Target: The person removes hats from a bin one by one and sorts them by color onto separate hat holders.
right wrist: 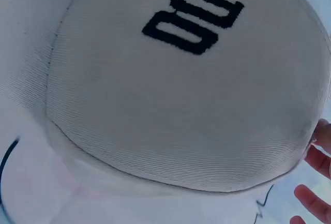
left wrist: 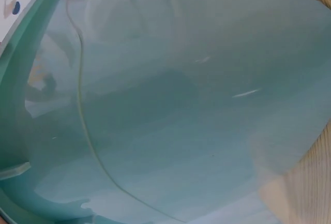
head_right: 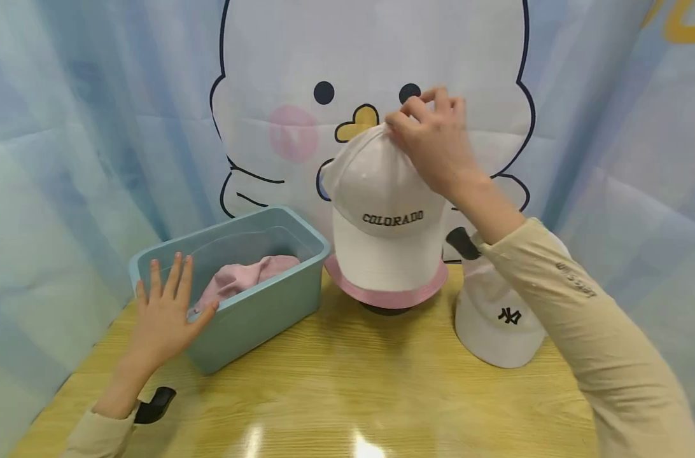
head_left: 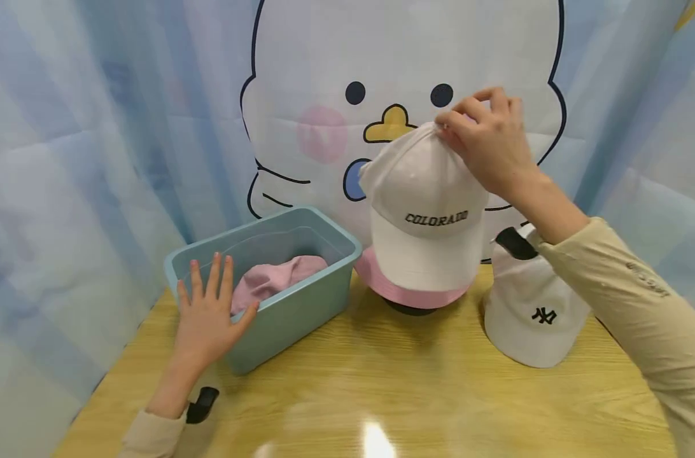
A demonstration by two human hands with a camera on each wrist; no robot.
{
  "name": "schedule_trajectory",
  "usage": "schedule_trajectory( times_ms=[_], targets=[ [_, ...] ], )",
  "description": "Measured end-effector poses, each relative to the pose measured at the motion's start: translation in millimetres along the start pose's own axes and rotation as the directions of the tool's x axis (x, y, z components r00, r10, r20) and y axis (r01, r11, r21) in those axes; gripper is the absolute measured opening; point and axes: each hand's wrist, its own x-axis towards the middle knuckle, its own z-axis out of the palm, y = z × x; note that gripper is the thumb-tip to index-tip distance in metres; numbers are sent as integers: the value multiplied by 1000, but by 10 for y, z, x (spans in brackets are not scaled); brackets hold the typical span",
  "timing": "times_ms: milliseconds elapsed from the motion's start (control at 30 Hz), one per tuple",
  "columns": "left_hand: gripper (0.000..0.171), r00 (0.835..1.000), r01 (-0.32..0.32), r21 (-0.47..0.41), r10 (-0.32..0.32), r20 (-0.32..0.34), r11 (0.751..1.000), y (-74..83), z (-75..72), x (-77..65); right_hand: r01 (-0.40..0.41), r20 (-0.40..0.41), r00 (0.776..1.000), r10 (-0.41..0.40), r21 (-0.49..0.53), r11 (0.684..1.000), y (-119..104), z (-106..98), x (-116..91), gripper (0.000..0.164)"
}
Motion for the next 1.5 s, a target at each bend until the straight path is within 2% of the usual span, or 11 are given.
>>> schedule_trajectory(
  times_ms=[267, 367, 433, 533, 633, 733, 867, 1000, 1133, 1300, 1500],
  targets=[
    [84, 1000, 23, 2, -23, 13, 1000, -57, -113, -65, 121, 51, 992, -115, -155, 980, 518, -463, -483, 13],
    [83, 999, 25, 5, -25, 22, 1000, -68, -136, -71, 112, 37, 994, -106, -219, 969, 710, -575, -631, 27],
    [83, 999, 26, 10, -26, 25, 1000, -73, -140, -69, 90, 57, 995, -79, -247, 965, 822, -652, -705, 38],
    [83, 999, 28, 10, -28, 36, 1000, -80, -138, -74, 8, 122, 992, 31, -307, 952, 958, -728, -797, 27],
    [84, 999, 27, 4, -27, 38, 1000, -80, -116, -75, -62, 216, 964, 158, -392, 918, 1092, -771, -893, 15],
    [83, 999, 28, -6, -28, 31, 1000, -83, -90, -71, -89, 292, 923, 251, -471, 878, 1231, -755, -1001, 19],
    [82, 999, 29, -8, -29, 27, 1000, -91, -73, -55, -99, 339, 889, 307, -512, 853, 1395, -679, -1162, 19],
    [82, 999, 27, -7, -26, 36, 1000, -93, -66, -38, -104, 363, 873, 326, -515, 851, 1462, -583, -1317, 17],
    [82, 999, 28, -13, -28, 34, 1000, -98, -55, -44, -58, 370, 895, 250, -459, 887, 1409, -463, -1494, 20],
    [82, 999, 33, -16, -32, 33, 999, -103, -65, -76, 58, 285, 958, 32, -302, 952, 1236, -329, -1753, 64],
    [81, 999, 36, -15, -35, 29, 999, -109, -96, -107, 144, 251, 963, -94, -187, 972, 1044, -261, -1954, 67]
  ],
)
